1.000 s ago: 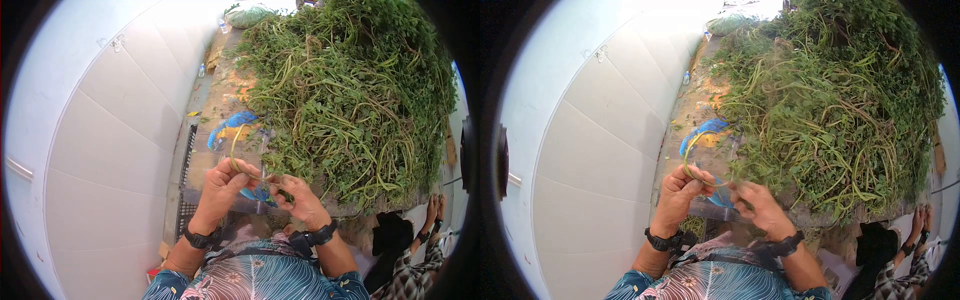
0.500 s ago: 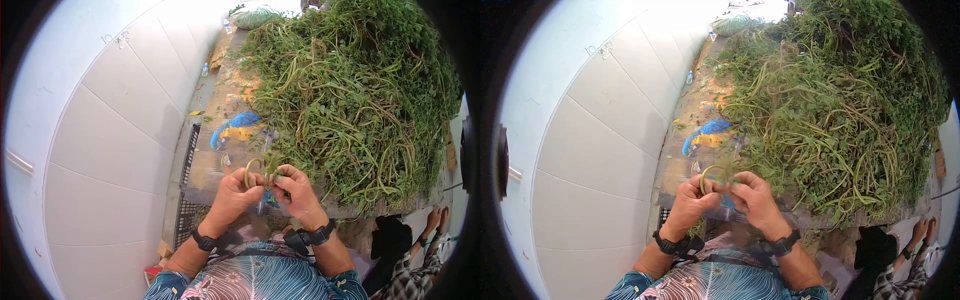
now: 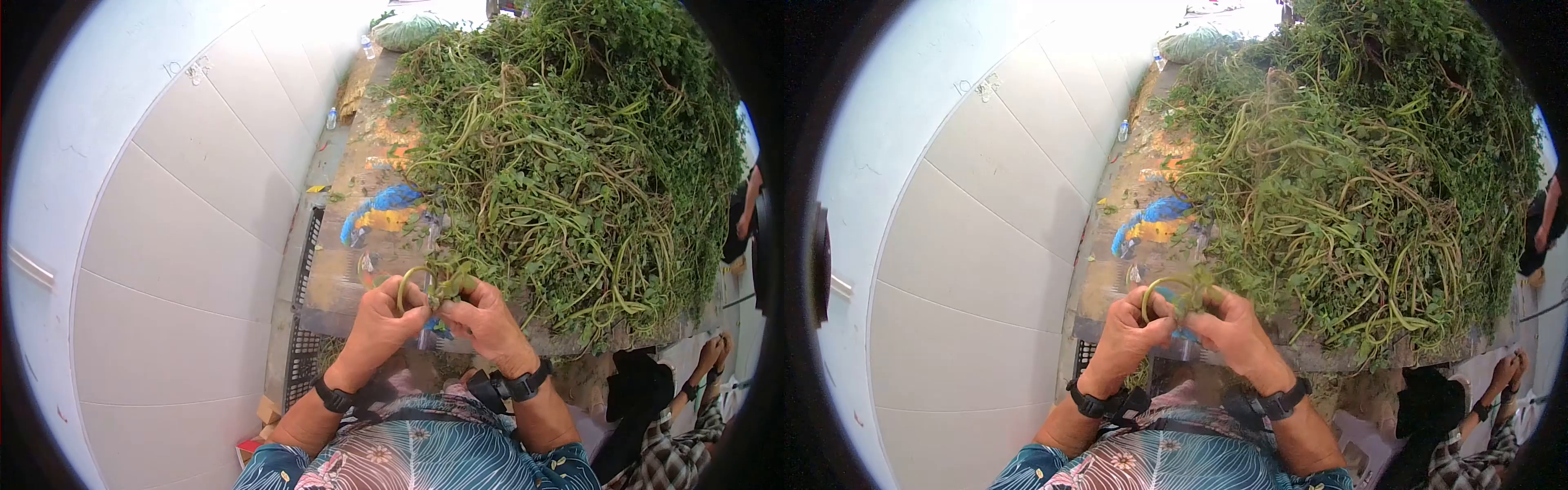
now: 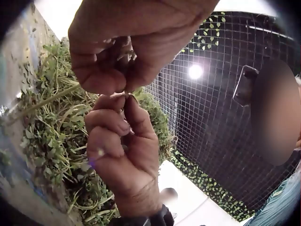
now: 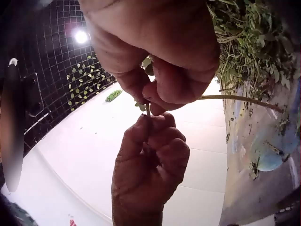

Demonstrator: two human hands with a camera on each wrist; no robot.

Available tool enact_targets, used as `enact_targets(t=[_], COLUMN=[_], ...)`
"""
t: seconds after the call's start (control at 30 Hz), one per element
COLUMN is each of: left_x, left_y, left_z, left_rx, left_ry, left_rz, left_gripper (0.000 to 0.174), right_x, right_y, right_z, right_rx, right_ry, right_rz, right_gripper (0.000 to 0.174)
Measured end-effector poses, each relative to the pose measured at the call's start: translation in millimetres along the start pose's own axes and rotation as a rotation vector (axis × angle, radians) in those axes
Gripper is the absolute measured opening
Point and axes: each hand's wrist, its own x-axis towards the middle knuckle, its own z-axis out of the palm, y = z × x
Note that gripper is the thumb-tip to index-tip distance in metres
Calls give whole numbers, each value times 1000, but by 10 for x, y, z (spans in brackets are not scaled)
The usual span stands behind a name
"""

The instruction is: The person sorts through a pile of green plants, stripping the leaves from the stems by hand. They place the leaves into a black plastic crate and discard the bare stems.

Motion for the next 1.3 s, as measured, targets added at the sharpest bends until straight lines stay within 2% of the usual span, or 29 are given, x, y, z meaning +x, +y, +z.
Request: enact_targets(t=[0.1, 0.2, 0.3, 0.4, 0.5, 0.6, 0.73, 0.83, 0.87, 0.97, 1.0, 1.2, 1.3], left_x=[-21, -39, -48, -53, -56, -54, -38, -50, -51, -56, -57, -62, -69], left_y=[51, 104, 118, 117, 130, 169, 90, 119, 130, 169, 179, 184, 180], left_z=[9, 19, 9, -6, 12, 14, -29, -32, -25, 19, 37, 52, 51], left_rx=[-32, -53, -33, 15, 14, 13, 241, 397, 437, 510, 503, 461, 431], left_ry=[14, 11, -3, -36, -33, -20, 22, 25, 22, 14, 14, 30, 11], left_rz=[-10, -4, 9, 27, 46, 49, 137, 143, 166, 212, 209, 242, 226], left_gripper=[9, 9, 8, 7, 7, 7, 8, 10, 10, 11, 11, 11, 11], right_x=[2, -33, -38, -13, -8, 14, -14, -38, -39, -74, -88, -39, -55], right_y=[32, 14, 49, 137, 148, 37, -42, -137, -158, -272, -314, -181, -176], right_z=[-44, -39, -67, -115, -128, -254, -362, -406, -411, -175, -94, -65, -32], right_rx=[3, -120, -347, -401, -459, 120, 244, 200, 79, -540, -611, -661, -722], right_ry=[-4, 0, -60, -106, 45, 146, -33, -49, -21, -63, -77, -58, -115], right_rz=[19, -15, -167, -236, -228, 7, -53, -95, -72, -138, -125, -265, -132], right_gripper=[12, 12, 12, 13, 17, 20, 21, 18, 20, 23, 21, 17, 17])
